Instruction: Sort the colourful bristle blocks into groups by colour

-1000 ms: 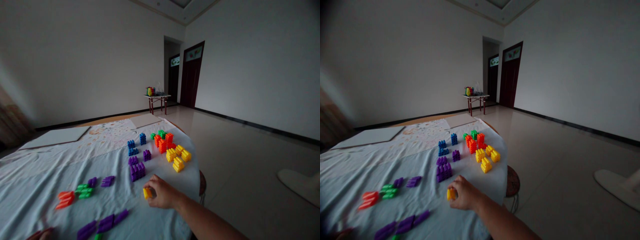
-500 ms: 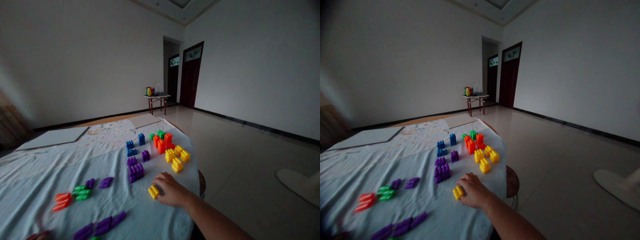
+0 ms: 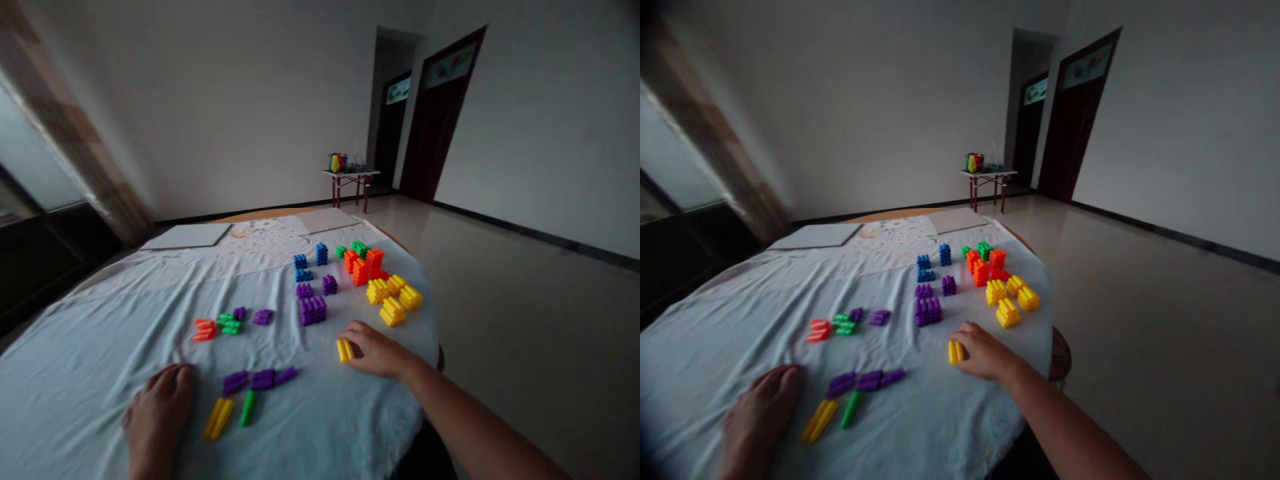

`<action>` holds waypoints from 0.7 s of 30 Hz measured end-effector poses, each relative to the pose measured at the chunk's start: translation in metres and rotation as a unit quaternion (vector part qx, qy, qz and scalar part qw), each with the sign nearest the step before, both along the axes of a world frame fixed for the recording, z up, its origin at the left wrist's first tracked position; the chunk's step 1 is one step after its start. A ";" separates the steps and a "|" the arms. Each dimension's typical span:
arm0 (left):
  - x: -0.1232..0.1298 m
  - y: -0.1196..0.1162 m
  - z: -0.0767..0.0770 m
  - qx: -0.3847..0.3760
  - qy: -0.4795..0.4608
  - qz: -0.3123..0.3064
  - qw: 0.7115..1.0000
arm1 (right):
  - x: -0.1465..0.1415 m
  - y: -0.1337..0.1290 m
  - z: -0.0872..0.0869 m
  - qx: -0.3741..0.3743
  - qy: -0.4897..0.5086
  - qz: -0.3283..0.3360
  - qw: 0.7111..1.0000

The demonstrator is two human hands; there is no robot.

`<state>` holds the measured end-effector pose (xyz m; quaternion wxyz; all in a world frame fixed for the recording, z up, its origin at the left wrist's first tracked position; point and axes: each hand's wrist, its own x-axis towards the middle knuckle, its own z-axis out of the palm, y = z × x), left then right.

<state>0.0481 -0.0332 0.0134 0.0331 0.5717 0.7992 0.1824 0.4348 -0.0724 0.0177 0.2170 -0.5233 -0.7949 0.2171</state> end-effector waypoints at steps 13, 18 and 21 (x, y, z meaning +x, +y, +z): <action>0.002 -0.004 -0.007 0.006 -0.025 0.023 0.999 | -0.004 0.002 -0.002 -0.038 0.010 -0.002 0.999; 0.001 -0.003 -0.005 -0.010 -0.030 0.019 0.999 | -0.010 0.002 -0.001 -0.020 -0.026 0.005 0.999; 0.000 -0.001 -0.004 -0.026 -0.026 0.026 0.999 | -0.012 0.003 0.005 -0.004 -0.055 0.008 0.998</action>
